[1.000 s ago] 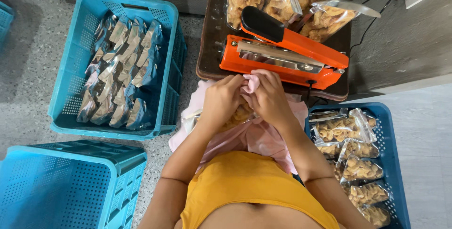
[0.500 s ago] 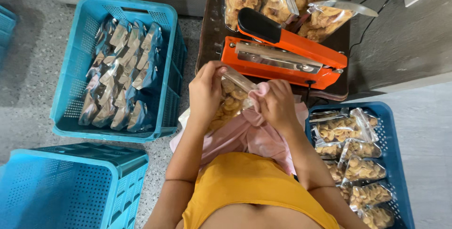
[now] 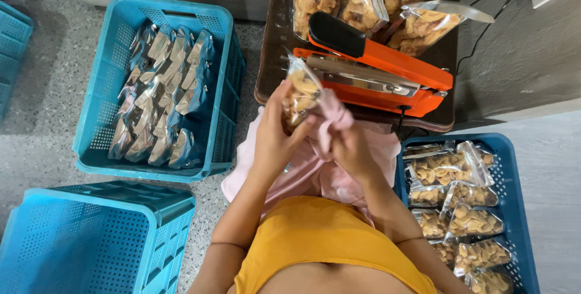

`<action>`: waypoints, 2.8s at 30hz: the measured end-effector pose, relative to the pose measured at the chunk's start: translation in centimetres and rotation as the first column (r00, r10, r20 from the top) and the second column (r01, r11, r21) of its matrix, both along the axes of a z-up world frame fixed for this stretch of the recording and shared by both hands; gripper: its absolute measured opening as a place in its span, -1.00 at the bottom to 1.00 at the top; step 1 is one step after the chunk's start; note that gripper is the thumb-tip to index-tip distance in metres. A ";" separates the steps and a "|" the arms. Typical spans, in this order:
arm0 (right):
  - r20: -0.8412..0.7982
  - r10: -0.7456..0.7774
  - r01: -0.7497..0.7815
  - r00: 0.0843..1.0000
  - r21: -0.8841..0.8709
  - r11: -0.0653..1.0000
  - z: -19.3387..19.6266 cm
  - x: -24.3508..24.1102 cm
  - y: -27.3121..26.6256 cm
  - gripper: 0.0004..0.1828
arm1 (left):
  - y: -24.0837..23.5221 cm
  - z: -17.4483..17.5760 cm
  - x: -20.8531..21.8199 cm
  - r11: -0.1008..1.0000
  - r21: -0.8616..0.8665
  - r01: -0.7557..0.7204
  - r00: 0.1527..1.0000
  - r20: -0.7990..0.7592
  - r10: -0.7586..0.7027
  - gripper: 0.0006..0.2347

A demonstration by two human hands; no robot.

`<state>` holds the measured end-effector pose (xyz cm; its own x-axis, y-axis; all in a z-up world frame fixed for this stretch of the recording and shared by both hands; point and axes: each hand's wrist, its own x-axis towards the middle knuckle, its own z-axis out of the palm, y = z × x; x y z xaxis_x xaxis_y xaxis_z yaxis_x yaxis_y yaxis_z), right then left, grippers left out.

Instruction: The person sits on the floor and repeatedly picks up clear plastic bags filled with snacks from a blue basket. They wipe the bags with a pink cloth and then place them on a table next to an orange heat sealer.

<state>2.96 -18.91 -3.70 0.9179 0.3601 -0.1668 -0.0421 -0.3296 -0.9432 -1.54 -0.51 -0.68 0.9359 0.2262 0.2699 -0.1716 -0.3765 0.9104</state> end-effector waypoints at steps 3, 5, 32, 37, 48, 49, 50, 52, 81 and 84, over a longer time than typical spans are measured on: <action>0.799 0.262 -0.070 0.541 -0.267 0.961 1.8 -1.5 1.8 -0.25 | -0.7 -1.2 0.1 0.935 -0.280 0.216 0.969 0.182 -0.169 -0.30; 0.722 0.064 -0.073 0.689 -0.019 0.997 1.7 -1.0 2.7 -0.17 | -1.6 -2.3 -0.1 0.929 -0.249 0.273 0.959 0.151 -0.241 -0.22; 0.739 0.010 0.015 0.674 -0.027 1.000 -0.3 -2.8 3.8 -0.40 | -3.5 -11.0 -0.5 0.910 -0.412 -0.043 0.958 0.241 0.155 -0.19; 0.750 0.000 0.062 0.662 -0.055 0.997 -0.7 -4.5 3.8 -0.12 | -1.3 -17.0 1.1 0.614 -0.789 -0.022 0.954 0.168 0.250 -0.35; -0.267 -0.010 0.216 0.964 0.758 0.615 -14.3 -5.0 -1.3 -0.07 | 0.7 -13.7 5.0 0.083 -0.896 0.436 0.882 0.444 0.158 -0.64; -0.266 -0.053 0.234 0.962 0.715 0.659 -14.6 -5.3 -1.4 -0.08 | 0.7 -12.6 5.3 0.320 -0.897 0.303 0.924 0.359 0.129 -0.60; -0.220 -0.103 0.228 0.970 0.682 0.694 -14.1 -5.6 -1.3 -0.09 | 0.7 -11.1 5.5 0.539 -0.827 0.159 0.956 0.264 0.124 -0.54; 0.126 -0.167 0.069 0.978 0.560 0.826 -10.7 -5.5 -0.8 -0.12 | 0.9 -7.7 4.9 0.735 -0.678 0.008 0.979 0.155 0.133 -0.45; 0.785 0.059 0.122 0.616 -0.169 0.978 1.7 -4.0 5.5 -0.23 | -0.7 -5.4 -0.1 0.655 -0.748 0.110 0.991 0.133 -0.015 -0.23; 0.728 0.040 0.040 0.685 -0.092 0.995 1.2 -4.7 5.4 -0.01 | 0.6 -6.2 0.7 0.487 -0.842 0.231 0.962 0.274 0.016 -0.26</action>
